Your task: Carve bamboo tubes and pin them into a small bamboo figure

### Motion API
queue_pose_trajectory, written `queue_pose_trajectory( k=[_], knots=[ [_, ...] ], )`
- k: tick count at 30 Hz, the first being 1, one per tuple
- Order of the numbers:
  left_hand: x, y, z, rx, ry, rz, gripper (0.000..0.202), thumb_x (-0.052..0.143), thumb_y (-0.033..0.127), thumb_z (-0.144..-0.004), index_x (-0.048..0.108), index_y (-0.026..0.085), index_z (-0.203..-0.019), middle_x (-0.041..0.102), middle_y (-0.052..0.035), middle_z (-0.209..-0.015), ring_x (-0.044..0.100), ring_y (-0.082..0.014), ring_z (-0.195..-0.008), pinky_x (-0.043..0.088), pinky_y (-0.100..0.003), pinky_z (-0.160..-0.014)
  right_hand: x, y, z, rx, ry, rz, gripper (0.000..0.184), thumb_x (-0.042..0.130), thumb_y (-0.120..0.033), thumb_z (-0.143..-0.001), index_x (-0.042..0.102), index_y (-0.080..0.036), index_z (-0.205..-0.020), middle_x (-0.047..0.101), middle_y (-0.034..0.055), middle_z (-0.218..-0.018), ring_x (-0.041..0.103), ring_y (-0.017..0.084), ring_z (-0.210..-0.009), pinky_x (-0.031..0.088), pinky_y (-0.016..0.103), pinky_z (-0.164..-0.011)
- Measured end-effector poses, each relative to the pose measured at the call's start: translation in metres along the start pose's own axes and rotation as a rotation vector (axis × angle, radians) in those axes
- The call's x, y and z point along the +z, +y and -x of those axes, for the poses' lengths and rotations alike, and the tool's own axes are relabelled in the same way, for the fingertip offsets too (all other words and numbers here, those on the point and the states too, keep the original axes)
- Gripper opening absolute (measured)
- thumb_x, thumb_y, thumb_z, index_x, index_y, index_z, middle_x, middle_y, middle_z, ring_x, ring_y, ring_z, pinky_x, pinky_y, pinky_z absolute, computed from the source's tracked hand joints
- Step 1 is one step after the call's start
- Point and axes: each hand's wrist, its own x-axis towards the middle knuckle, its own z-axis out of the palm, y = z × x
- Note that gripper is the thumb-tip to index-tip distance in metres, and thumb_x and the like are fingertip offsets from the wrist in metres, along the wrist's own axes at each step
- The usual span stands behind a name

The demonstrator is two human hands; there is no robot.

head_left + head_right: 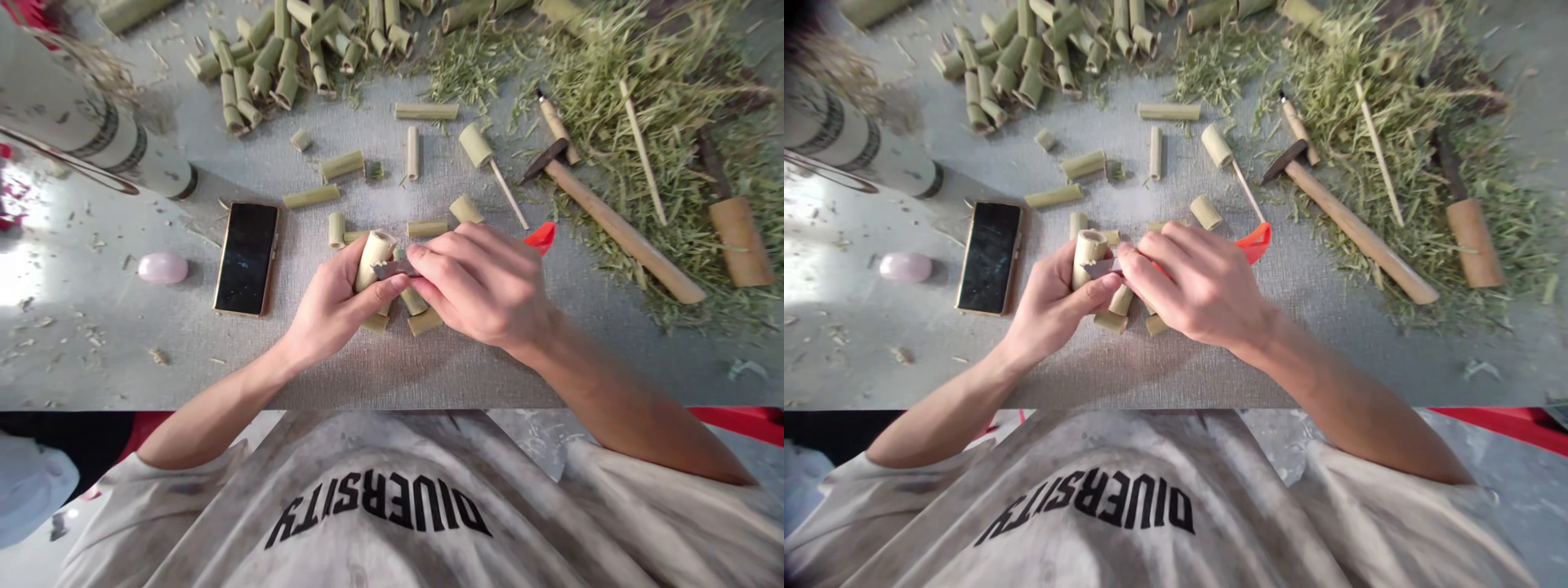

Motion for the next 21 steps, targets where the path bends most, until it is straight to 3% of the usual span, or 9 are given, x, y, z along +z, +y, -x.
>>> queue_pose_trajectory(
  k=[9,14,18,21],
  knots=[
    [0.0028,0.0011,0.0013,-0.082,-0.018,0.044,0.044,0.083,0.055,-0.097,0.061,0.020,-0.080,0.049,0.0021,-0.067,0.036,-0.0099,-0.057,0.024,-0.027,-0.048,0.0007,-0.0035,-0.0036,0.001,0.077,0.038,0.022,0.071,-0.016,-0.104,0.067,-0.010,-0.124,0.080,0.0109,-0.098,0.070,0.022,-0.083,0.060,0.036,-0.074],
    [0.0017,0.0000,0.0018,-0.092,-0.032,0.145,0.043,0.094,0.043,-0.089,0.058,0.020,-0.084,0.045,0.0047,-0.070,0.037,-0.0072,-0.059,0.031,-0.024,-0.051,0.0035,0.0018,0.0013,0.054,0.084,-0.037,0.020,0.061,-0.022,-0.109,0.064,-0.015,-0.128,0.080,0.0084,-0.101,0.073,0.021,-0.085,0.059,0.035,-0.074],
    [0.0016,-0.0019,0.0016,-0.102,-0.034,0.186,0.036,0.096,0.035,-0.086,0.064,0.022,-0.097,0.054,0.0031,-0.080,0.046,-0.0090,-0.065,0.040,-0.023,-0.053,0.0052,0.0035,0.0021,0.033,-0.011,-0.049,0.013,0.060,-0.027,-0.111,0.067,-0.019,-0.119,0.079,0.0061,-0.098,0.072,0.020,-0.085,0.058,0.035,-0.075],
    [0.0032,0.0008,0.0015,-0.086,-0.054,0.181,0.035,0.096,0.031,-0.086,0.068,0.023,-0.104,0.059,0.0011,-0.089,0.053,-0.0111,-0.072,0.047,-0.024,-0.059,0.0050,0.0031,0.0001,-0.016,0.013,-0.030,0.012,0.060,-0.028,-0.111,0.067,-0.019,-0.114,0.078,0.0053,-0.095,0.069,0.019,-0.080,0.056,0.034,-0.072]
  ],
)
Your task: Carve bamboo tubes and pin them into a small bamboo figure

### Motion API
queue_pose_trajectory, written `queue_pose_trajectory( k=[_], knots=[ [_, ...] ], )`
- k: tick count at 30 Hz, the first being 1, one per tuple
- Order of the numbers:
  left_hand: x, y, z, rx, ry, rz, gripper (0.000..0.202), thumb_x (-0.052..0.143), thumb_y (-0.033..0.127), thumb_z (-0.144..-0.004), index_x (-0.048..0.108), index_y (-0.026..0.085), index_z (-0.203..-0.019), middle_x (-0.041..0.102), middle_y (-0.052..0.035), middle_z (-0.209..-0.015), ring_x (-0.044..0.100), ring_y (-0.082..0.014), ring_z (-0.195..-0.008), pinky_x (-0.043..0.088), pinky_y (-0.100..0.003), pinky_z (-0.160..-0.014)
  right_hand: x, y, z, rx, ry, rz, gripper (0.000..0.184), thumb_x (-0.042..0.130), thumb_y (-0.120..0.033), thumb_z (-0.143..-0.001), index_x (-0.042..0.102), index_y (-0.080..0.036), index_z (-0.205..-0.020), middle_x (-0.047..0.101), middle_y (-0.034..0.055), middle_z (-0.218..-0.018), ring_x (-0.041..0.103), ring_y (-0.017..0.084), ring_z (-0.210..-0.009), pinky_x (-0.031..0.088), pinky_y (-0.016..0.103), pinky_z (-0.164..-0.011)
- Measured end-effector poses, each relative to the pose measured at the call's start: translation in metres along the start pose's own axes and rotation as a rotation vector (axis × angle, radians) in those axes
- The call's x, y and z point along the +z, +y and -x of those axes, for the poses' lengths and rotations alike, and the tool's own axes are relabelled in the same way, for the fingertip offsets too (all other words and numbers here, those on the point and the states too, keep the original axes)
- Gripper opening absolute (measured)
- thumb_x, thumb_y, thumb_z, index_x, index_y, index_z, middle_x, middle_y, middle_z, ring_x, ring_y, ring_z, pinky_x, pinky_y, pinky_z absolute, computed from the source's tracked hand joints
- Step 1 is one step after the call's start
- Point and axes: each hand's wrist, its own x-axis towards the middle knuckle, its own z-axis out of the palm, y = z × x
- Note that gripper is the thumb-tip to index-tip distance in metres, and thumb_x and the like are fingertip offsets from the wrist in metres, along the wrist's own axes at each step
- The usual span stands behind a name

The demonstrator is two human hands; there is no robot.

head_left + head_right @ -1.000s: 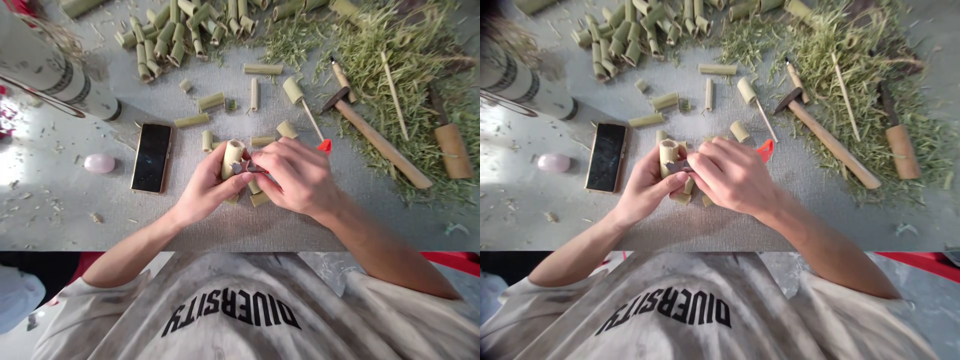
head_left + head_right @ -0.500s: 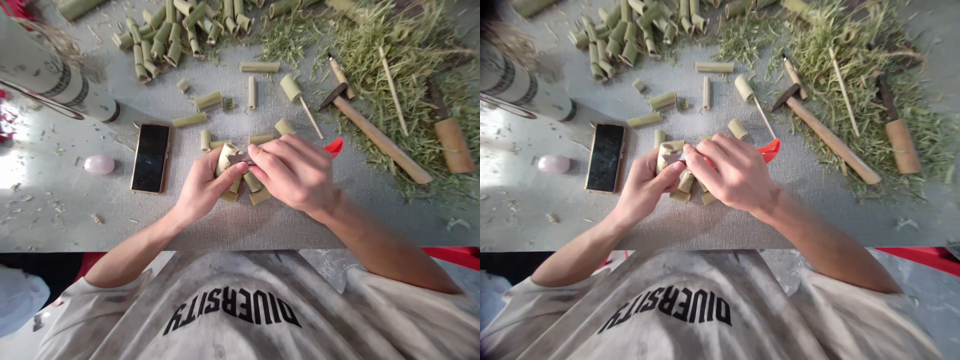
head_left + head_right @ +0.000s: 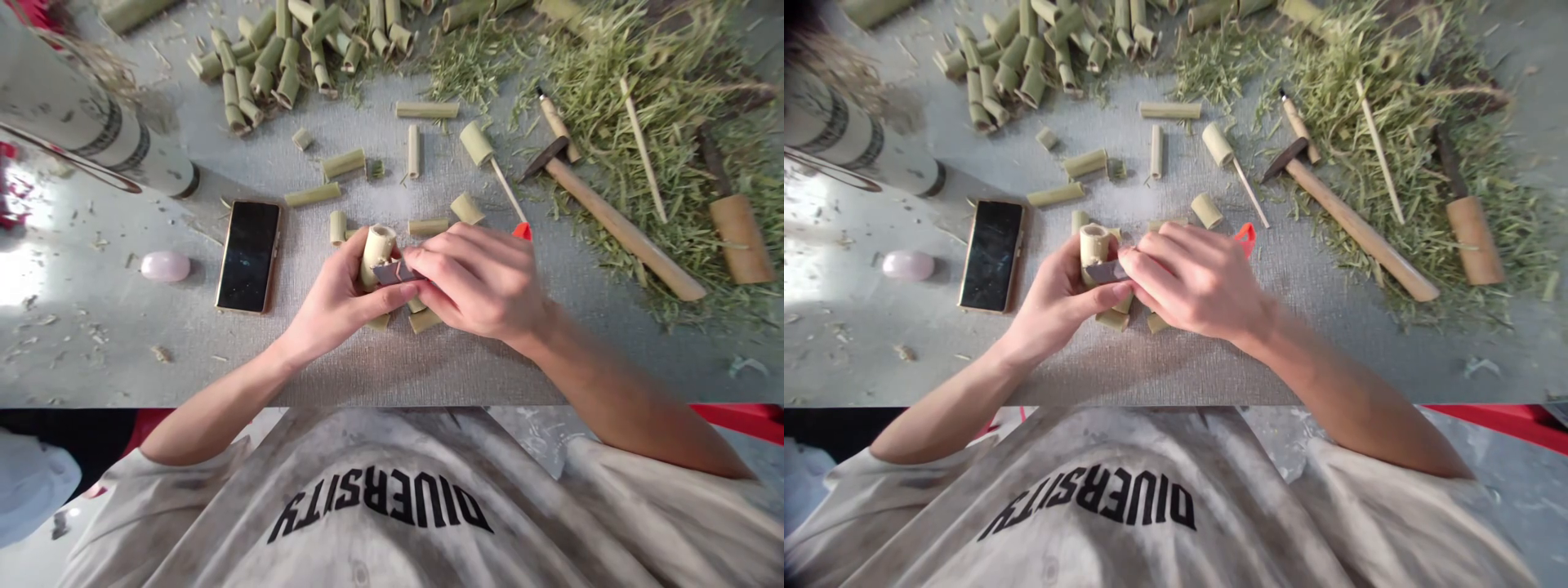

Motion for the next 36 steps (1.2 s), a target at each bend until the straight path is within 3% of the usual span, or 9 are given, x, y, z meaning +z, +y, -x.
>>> queue_pose_trajectory(
  k=[4,10,14,20,25,30,36],
  knots=[
    [0.002,0.002,0.000,0.036,-0.008,-0.059,0.027,0.090,0.038,-0.091,0.069,0.023,-0.101,0.060,-0.0008,-0.086,0.053,-0.0146,-0.073,0.049,-0.028,-0.061,-0.001,-0.001,-0.001,0.001,-0.006,-0.003,0.012,0.062,-0.028,-0.111,0.068,-0.019,-0.117,0.078,0.0048,-0.095,0.069,0.019,-0.082,0.056,0.035,-0.074],
    [0.001,-0.004,-0.001,0.126,0.046,-0.170,0.029,0.085,0.046,-0.097,0.066,0.023,-0.093,0.054,0.0016,-0.073,0.046,-0.0138,-0.066,0.039,-0.030,-0.058,-0.001,-0.004,0.000,0.006,0.038,0.007,0.018,0.065,-0.024,-0.109,0.068,-0.016,-0.125,0.078,0.0073,-0.097,0.068,0.021,-0.083,0.057,0.036,-0.074],
    [0.002,-0.008,0.000,0.095,0.067,-0.160,0.035,0.083,0.051,-0.098,0.063,0.023,-0.089,0.050,0.0017,-0.071,0.040,-0.0134,-0.062,0.030,-0.031,-0.054,0.002,-0.006,0.001,-0.012,0.047,0.045,0.020,0.066,-0.020,-0.108,0.069,-0.015,-0.127,0.079,0.0072,-0.097,0.068,0.021,-0.082,0.058,0.036,-0.073],
    [0.003,-0.012,0.003,0.040,0.100,-0.125,0.044,0.078,0.057,-0.100,0.056,0.022,-0.083,0.044,0.0027,-0.069,0.032,-0.0110,-0.059,0.023,-0.030,-0.051,0.005,-0.009,0.004,0.076,0.030,0.028,0.027,0.063,-0.021,-0.109,0.067,-0.016,-0.136,0.080,0.0094,-0.105,0.071,0.022,-0.088,0.060,0.038,-0.078],
    [0.003,-0.011,0.001,0.073,0.104,-0.075,0.038,0.088,0.049,-0.095,0.062,0.021,-0.091,0.048,0.0038,-0.074,0.040,-0.0092,-0.064,0.033,-0.026,-0.054,0.006,-0.008,0.001,0.060,0.050,-0.009,0.019,0.062,-0.022,-0.111,0.068,-0.018,-0.129,0.079,0.0067,-0.101,0.073,0.021,-0.088,0.059,0.037,-0.078],
    [0.006,-0.006,0.003,0.046,0.015,-0.014,0.039,0.092,0.045,-0.091,0.066,0.022,-0.108,0.058,0.0017,-0.088,0.050,-0.0109,-0.074,0.042,-0.026,-0.060,0.005,-0.004,-0.002,-0.010,0.068,-0.048,0.014,0.063,-0.020,-0.110,0.066,-0.015,-0.123,0.076,0.0057,-0.094,0.070,0.020,-0.084,0.059,0.035,-0.074],
    [0.007,-0.003,0.002,0.127,0.043,-0.124,0.032,0.084,0.051,-0.096,0.067,0.024,-0.100,0.058,-0.0005,-0.086,0.050,-0.0156,-0.075,0.047,-0.031,-0.066,-0.001,-0.002,0.000,-0.006,0.063,-0.074,0.016,0.064,-0.021,-0.109,0.067,-0.015,-0.124,0.077,0.0072,-0.097,0.069,0.020,-0.086,0.062,0.036,-0.077]
  ],
)
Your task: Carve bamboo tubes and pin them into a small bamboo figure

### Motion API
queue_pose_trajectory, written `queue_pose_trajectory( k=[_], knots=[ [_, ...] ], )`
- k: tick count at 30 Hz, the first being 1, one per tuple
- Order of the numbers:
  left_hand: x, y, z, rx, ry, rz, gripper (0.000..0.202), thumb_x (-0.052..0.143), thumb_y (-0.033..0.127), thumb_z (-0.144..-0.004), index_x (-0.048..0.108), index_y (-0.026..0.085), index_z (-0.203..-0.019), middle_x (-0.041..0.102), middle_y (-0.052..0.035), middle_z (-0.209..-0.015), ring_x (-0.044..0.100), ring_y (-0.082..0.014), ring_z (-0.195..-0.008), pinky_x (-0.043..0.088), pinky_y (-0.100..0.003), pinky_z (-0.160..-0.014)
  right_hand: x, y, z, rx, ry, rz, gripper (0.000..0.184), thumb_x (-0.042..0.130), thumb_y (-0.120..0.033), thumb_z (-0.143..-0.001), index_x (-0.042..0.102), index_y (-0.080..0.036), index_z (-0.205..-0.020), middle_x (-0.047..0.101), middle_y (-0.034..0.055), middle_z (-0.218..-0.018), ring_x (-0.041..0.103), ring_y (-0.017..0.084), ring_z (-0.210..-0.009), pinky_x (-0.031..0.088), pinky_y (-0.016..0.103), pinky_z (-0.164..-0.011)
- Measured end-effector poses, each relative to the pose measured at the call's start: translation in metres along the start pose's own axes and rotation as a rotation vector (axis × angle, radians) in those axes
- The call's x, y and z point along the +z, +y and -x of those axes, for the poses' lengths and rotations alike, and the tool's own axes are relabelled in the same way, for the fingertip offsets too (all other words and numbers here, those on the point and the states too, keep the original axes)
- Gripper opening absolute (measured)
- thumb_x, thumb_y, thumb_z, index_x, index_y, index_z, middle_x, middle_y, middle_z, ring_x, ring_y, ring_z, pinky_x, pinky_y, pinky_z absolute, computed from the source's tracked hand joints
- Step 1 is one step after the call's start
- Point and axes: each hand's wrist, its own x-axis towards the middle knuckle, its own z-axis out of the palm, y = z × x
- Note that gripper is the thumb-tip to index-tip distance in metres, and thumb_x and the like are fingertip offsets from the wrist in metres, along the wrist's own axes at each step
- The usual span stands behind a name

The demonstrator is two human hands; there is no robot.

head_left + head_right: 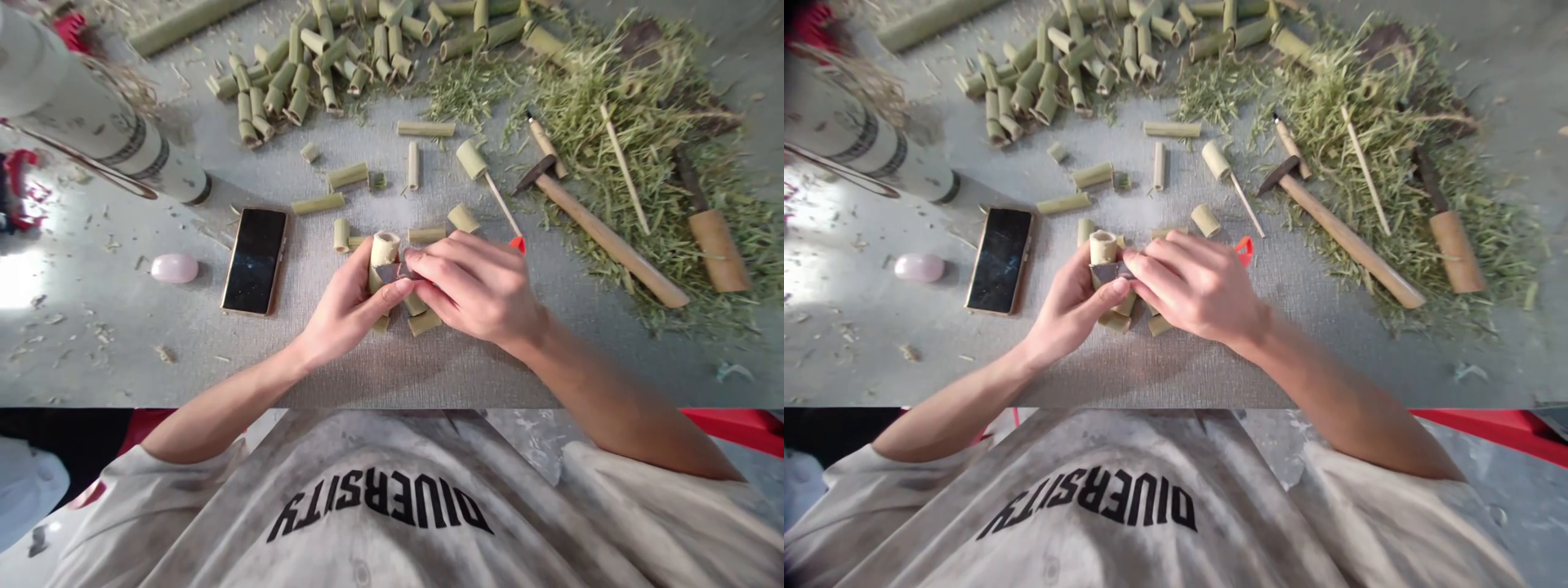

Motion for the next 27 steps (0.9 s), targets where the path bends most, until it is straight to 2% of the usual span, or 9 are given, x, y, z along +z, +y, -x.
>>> queue_pose_trajectory(
  k=[5,9,12,16,22,27],
  knots=[
    [-0.001,-0.009,0.000,-0.054,-0.028,0.082,0.028,0.083,0.047,-0.099,0.069,0.023,-0.105,0.056,0.0009,-0.082,0.047,-0.0137,-0.070,0.044,-0.029,-0.065,0.000,-0.003,-0.001,-0.018,-0.011,0.065,0.018,0.069,-0.017,-0.106,0.070,-0.009,-0.122,0.080,0.0104,-0.098,0.068,0.021,-0.083,0.061,0.036,-0.074],
    [-0.001,-0.012,0.002,-0.122,-0.052,0.215,0.029,0.082,0.044,-0.100,0.062,0.022,-0.098,0.044,0.0041,-0.075,0.037,-0.0101,-0.061,0.031,-0.028,-0.054,0.005,-0.006,0.000,-0.024,0.027,0.161,0.019,0.072,-0.016,-0.104,0.071,-0.009,-0.122,0.081,0.0089,-0.096,0.067,0.020,-0.080,0.060,0.035,-0.073],
    [0.000,-0.010,0.003,-0.162,-0.070,0.289,0.031,0.080,0.042,-0.102,0.058,0.022,-0.094,0.038,0.0057,-0.071,0.032,-0.0089,-0.057,0.026,-0.028,-0.051,0.008,-0.009,0.002,0.004,0.031,0.168,0.021,0.070,-0.016,-0.106,0.070,-0.011,-0.126,0.082,0.0081,-0.098,0.068,0.020,-0.080,0.060,0.035,-0.073],
    [0.000,-0.009,0.004,-0.178,-0.065,0.318,0.032,0.082,0.040,-0.101,0.057,0.022,-0.092,0.042,0.0057,-0.070,0.034,-0.0082,-0.056,0.029,-0.028,-0.051,0.009,-0.012,0.003,0.042,-0.001,0.118,0.025,0.067,-0.017,-0.107,0.068,-0.014,-0.132,0.081,0.0084,-0.102,0.071,0.021,-0.084,0.061,0.036,-0.075],
    [0.002,-0.013,0.007,-0.160,0.014,0.220,0.040,0.080,0.049,-0.102,0.055,0.022,-0.086,0.048,0.0047,-0.066,0.036,-0.0085,-0.055,0.028,-0.027,-0.048,0.008,-0.016,-0.001,0.104,0.028,0.114,0.025,0.065,-0.017,-0.109,0.066,-0.012,-0.134,0.081,0.0092,-0.101,0.072,0.021,-0.084,0.059,0.035,-0.074],
    [0.002,-0.012,0.005,-0.119,0.006,0.170,0.033,0.084,0.048,-0.099,0.064,0.021,-0.095,0.048,0.0037,-0.072,0.038,-0.0087,-0.059,0.029,-0.026,-0.051,0.006,-0.008,0.000,0.077,0.061,0.074,0.021,0.068,-0.018,-0.107,0.067,-0.013,-0.127,0.080,0.0081,-0.098,0.073,0.020,-0.084,0.060,0.034,-0.074]
  ],
)
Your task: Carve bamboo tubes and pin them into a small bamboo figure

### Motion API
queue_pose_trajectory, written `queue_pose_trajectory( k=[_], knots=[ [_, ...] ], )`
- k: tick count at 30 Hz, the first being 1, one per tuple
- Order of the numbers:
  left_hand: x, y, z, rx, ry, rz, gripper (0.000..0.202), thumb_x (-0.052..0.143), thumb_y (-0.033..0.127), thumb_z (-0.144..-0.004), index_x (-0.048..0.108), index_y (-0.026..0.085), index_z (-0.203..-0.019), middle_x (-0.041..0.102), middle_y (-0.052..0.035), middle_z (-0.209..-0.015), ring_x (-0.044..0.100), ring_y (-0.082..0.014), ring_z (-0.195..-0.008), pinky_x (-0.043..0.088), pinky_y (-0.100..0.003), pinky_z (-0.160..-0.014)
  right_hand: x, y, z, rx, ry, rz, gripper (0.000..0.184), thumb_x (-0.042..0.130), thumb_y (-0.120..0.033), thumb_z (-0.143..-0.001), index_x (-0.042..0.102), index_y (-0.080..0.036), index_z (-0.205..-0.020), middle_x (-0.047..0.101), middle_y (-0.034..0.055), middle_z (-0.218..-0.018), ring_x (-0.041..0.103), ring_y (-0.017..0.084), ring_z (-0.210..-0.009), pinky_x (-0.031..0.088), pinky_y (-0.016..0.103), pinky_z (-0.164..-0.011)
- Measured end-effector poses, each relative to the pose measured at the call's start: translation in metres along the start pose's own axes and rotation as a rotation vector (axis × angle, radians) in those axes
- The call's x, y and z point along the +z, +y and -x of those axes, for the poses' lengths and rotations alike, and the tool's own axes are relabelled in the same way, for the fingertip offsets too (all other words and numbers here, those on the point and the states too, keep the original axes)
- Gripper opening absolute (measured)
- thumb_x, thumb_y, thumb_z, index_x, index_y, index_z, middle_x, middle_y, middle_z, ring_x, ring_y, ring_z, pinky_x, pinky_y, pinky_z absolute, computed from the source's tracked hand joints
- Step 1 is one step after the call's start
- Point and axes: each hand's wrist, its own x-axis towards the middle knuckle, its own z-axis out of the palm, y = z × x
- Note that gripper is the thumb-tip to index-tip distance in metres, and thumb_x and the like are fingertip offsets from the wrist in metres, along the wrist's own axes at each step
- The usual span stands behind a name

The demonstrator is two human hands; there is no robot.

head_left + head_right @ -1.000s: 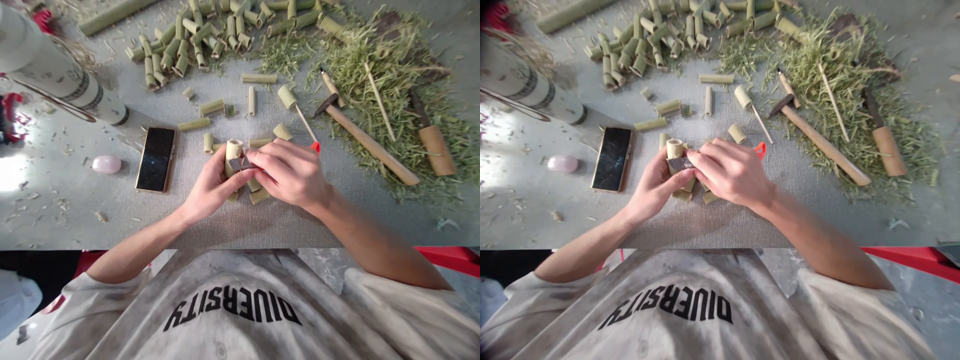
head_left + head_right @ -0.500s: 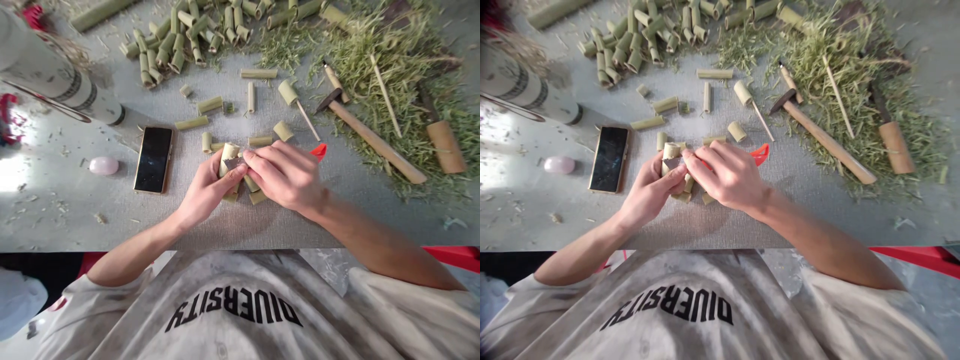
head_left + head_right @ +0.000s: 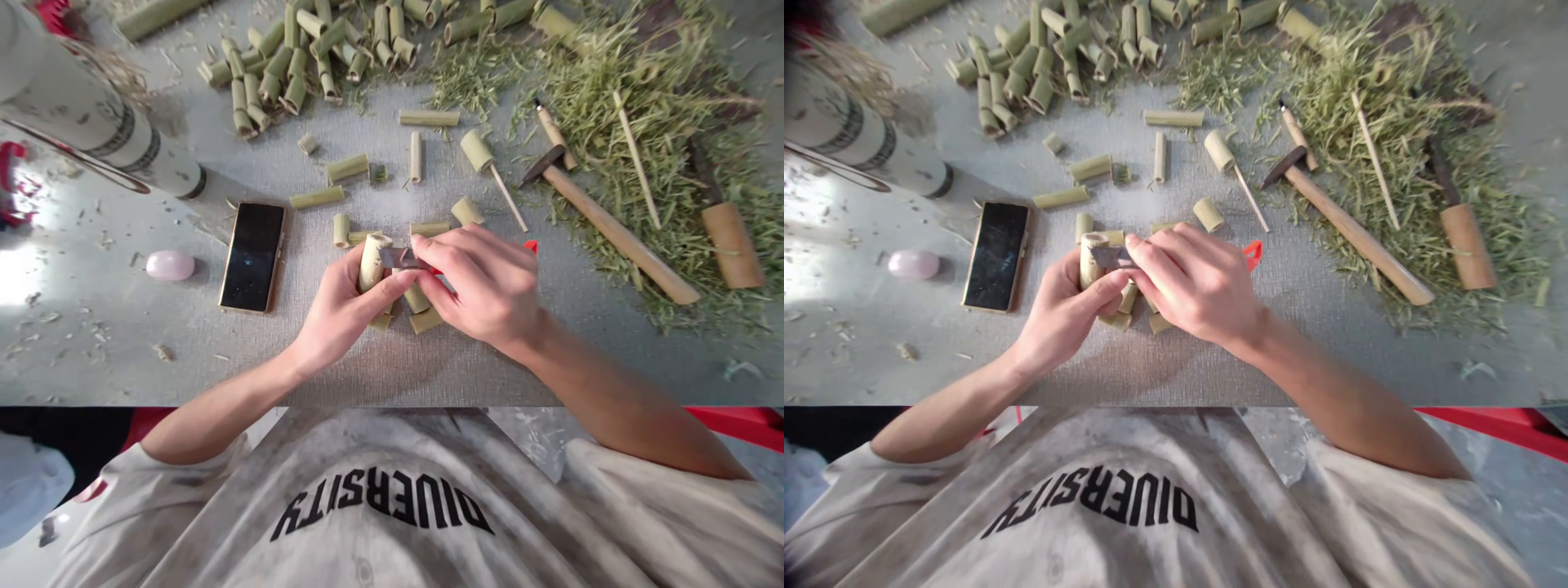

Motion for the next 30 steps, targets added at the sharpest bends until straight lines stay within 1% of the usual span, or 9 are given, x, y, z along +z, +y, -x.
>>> queue_pose_trajectory(
  k=[2,5,10,12,15,20,26,30],
  knots=[
    [0.000,0.001,-0.001,0.006,0.000,-0.020,0.031,0.085,0.047,-0.098,0.067,0.021,-0.100,0.053,0.0023,-0.078,0.043,-0.0095,-0.064,0.035,-0.025,-0.056,0.000,0.003,0.001,-0.012,-0.019,-0.022,0.022,0.066,-0.018,-0.107,0.066,-0.015,-0.129,0.080,0.0073,-0.099,0.073,0.020,-0.085,0.061,0.035,-0.075],
    [0.000,0.004,-0.002,0.015,0.010,-0.043,0.032,0.086,0.046,-0.096,0.067,0.021,-0.102,0.058,0.0003,-0.086,0.050,-0.0114,-0.072,0.043,-0.026,-0.063,0.000,0.005,0.000,-0.044,-0.050,-0.049,0.019,0.066,-0.015,-0.106,0.066,-0.013,-0.125,0.079,0.0078,-0.097,0.073,0.021,-0.085,0.062,0.035,-0.076],
    [0.001,0.010,-0.001,0.044,-0.013,-0.107,0.031,0.083,0.047,-0.098,0.068,0.022,-0.107,0.058,-0.0006,-0.090,0.051,-0.0129,-0.075,0.045,-0.027,-0.066,-0.002,0.005,-0.002,-0.074,-0.039,-0.073,0.014,0.067,-0.015,-0.106,0.068,-0.012,-0.120,0.077,0.0071,-0.093,0.071,0.021,-0.084,0.062,0.034,-0.076],
    [0.001,0.010,-0.001,0.058,-0.020,-0.125,0.031,0.081,0.049,-0.100,0.065,0.022,-0.103,0.055,0.0001,-0.087,0.048,-0.0124,-0.074,0.044,-0.028,-0.066,-0.003,0.005,-0.003,-0.077,-0.036,-0.069,0.015,0.068,-0.016,-0.106,0.068,-0.011,-0.120,0.077,0.0081,-0.095,0.070,0.021,-0.083,0.061,0.035,-0.075],
    [0.002,0.006,-0.001,0.059,-0.016,-0.092,0.035,0.080,0.051,-0.101,0.061,0.022,-0.096,0.049,0.0016,-0.081,0.043,-0.0119,-0.069,0.038,-0.029,-0.061,-0.004,0.004,-0.002,-0.072,-0.053,-0.035,0.018,0.069,-0.017,-0.106,0.069,-0.010,-0.122,0.079,0.0094,-0.098,0.069,0.021,-0.083,0.061,0.035,-0.075],
    [0.004,0.003,0.001,0.007,-0.005,0.008,0.035,0.082,0.047,-0.100,0.058,0.022,-0.092,0.043,0.0037,-0.074,0.035,-0.0103,-0.061,0.030,-0.029,-0.054,-0.004,0.001,0.001,-0.068,-0.110,0.045,0.019,0.064,-0.020,-0.110,0.070,-0.016,-0.127,0.080,0.0070,-0.100,0.070,0.019,-0.083,0.060,0.034,-0.074],
    [0.003,0.002,0.004,-0.011,0.079,-0.025,0.041,0.084,0.050,-0.098,0.057,0.022,-0.085,0.045,0.0040,-0.066,0.036,-0.0095,-0.054,0.026,-0.032,-0.049,-0.001,-0.007,0.001,-0.046,-0.038,0.067,0.023,0.069,-0.020,-0.107,0.069,-0.009,-0.128,0.080,0.0097,-0.099,0.066,0.020,-0.080,0.058,0.034,-0.073],
    [0.002,0.001,0.004,-0.005,0.055,-0.011,0.040,0.085,0.051,-0.097,0.058,0.022,-0.086,0.046,0.0041,-0.067,0.036,-0.0096,-0.055,0.027,-0.032,-0.050,-0.001,-0.004,0.002,-0.030,-0.019,0.020,0.026,0.071,-0.019,-0.106,0.069,-0.009,-0.129,0.080,0.0107,-0.100,0.069,0.021,-0.081,0.058,0.035,-0.072]
  ],
)
